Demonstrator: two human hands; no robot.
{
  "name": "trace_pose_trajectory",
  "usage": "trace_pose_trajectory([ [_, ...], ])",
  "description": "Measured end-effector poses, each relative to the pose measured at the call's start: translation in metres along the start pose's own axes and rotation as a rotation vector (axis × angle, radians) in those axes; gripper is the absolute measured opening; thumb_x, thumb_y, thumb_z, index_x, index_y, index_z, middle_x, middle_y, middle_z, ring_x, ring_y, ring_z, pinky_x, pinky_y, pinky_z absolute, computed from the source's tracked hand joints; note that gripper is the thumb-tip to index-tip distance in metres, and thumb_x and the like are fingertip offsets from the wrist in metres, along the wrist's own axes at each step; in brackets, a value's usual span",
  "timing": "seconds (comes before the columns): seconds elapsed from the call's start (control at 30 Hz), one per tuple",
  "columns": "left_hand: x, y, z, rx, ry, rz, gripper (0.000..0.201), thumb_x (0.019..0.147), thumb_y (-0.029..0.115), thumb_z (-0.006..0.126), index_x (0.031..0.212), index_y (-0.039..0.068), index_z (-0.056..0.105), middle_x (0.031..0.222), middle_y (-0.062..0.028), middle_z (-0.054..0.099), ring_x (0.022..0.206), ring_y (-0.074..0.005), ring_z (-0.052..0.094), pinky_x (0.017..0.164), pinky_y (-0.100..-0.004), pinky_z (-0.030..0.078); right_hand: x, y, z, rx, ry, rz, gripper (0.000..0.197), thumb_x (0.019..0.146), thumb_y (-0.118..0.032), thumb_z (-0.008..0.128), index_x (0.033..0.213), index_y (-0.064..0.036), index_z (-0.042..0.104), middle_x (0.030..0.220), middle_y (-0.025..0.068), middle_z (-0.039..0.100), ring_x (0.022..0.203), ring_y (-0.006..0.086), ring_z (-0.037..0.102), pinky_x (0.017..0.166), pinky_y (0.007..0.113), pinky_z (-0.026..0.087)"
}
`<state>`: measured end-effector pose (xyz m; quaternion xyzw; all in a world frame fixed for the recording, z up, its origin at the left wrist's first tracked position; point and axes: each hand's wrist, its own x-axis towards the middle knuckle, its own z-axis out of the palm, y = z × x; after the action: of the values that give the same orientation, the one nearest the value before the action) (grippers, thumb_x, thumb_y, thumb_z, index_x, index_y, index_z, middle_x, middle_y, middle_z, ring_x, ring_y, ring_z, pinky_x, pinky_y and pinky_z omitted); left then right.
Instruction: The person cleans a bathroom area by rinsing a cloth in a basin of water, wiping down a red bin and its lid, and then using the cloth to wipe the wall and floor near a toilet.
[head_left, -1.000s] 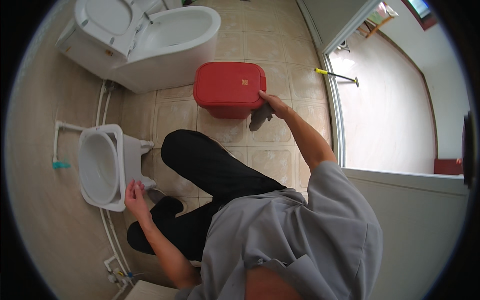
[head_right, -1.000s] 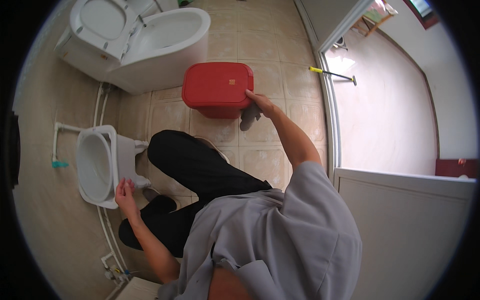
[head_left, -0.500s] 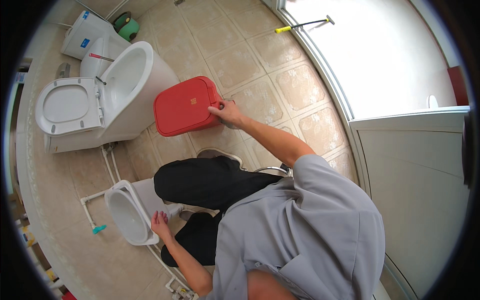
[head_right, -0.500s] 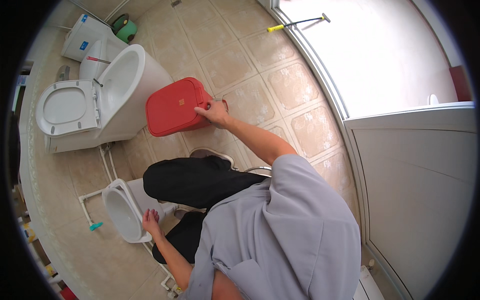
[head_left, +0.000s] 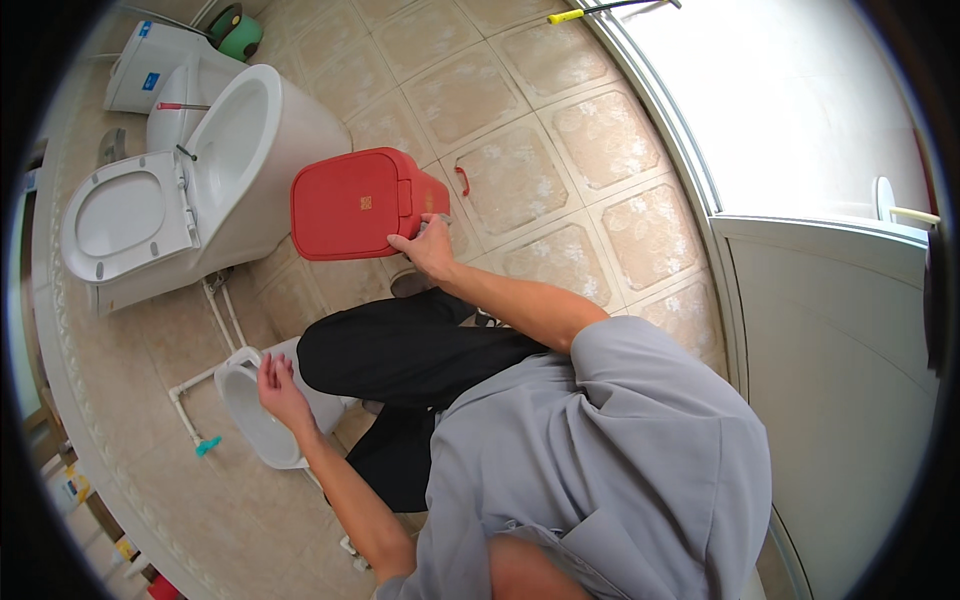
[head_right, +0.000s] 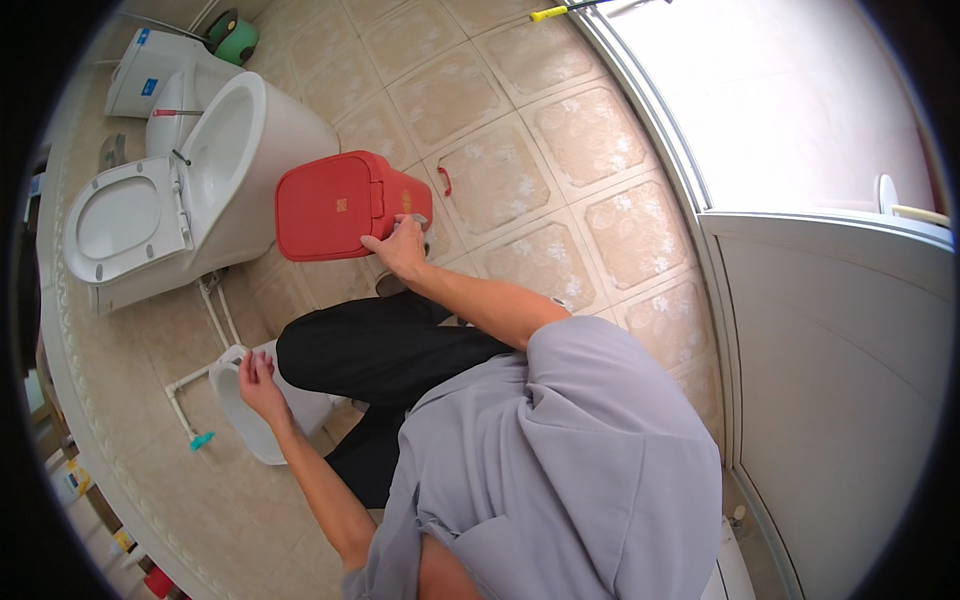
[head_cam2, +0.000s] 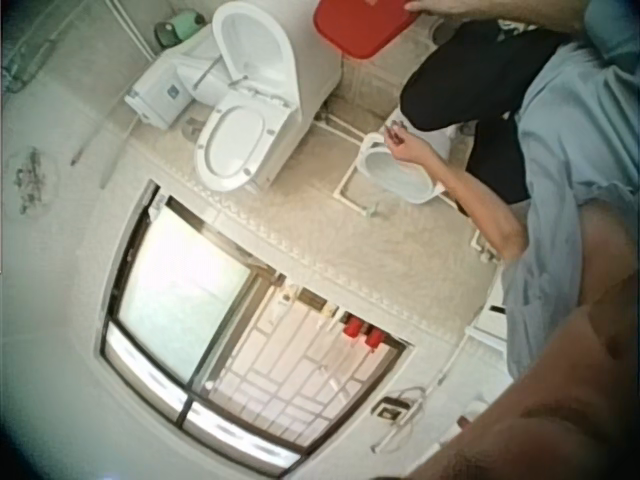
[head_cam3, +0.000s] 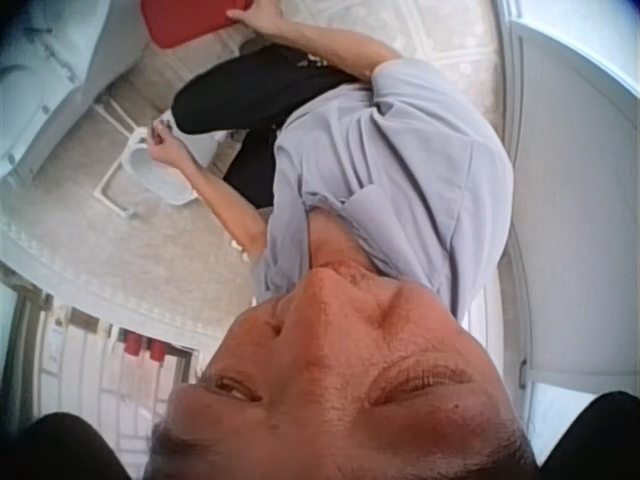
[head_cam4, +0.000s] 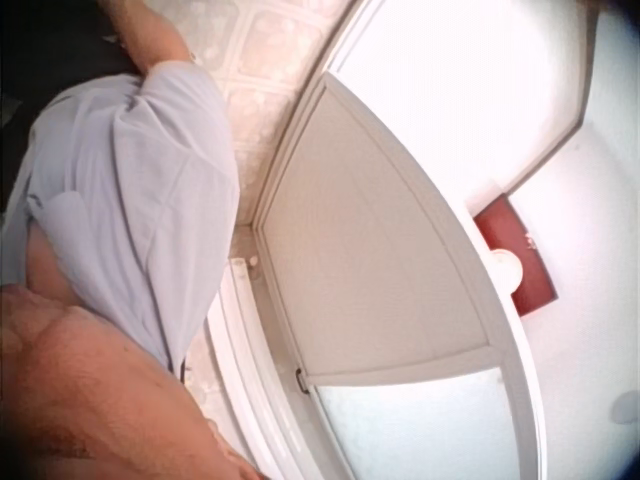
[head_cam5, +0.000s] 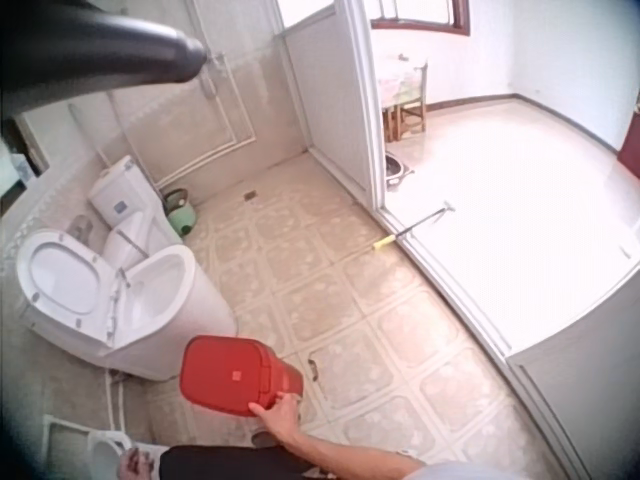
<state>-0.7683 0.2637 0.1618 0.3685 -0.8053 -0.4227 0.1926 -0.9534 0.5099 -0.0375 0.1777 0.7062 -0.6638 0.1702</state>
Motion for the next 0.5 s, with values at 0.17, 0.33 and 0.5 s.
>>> trace_pose_trajectory([
  [0.17,0.025,0.063,0.1,0.168,-0.334,0.24,0.042,0.097,0.01,0.066,0.137,0.001,0.06,0.131,-0.0182,0.066,0.122,-0.0266,0.063,0.107,-0.0394,0.048,-0.022,-0.025,0.004,-0.104,-0.006,-0.016,0.089,0.071,-0.048,0.088,0.131,0.0063,0.05,0.126,0.0246,0.057,0.122,0.0376,0.055,0.101,0.046,0.048],
  [0.33,0.051,0.062,0.186,0.508,-0.571,0.577,0.082,0.084,0.028,0.078,0.156,0.01,0.041,0.161,-0.025,0.034,0.15,-0.0438,0.03,0.123,-0.0493,0.028,-0.049,-0.054,0.017,-0.269,-0.008,-0.15,0.082,0.072,-0.044,0.086,0.129,0.0033,0.051,0.122,0.0237,0.055,0.118,0.0403,0.053,0.099,0.048,0.047],
  [0.5,0.062,0.045,0.223,0.575,-0.558,0.459,0.101,0.079,0.038,0.082,0.163,0.019,0.029,0.167,-0.0233,0.024,0.153,-0.0473,0.021,0.121,-0.0577,0.027,-0.036,-0.04,0.025,-0.268,-0.065,-0.315,0.07,0.076,-0.031,0.084,0.129,0.0011,0.051,0.121,0.0235,0.055,0.118,0.0408,0.053,0.099,0.048,0.047],
])
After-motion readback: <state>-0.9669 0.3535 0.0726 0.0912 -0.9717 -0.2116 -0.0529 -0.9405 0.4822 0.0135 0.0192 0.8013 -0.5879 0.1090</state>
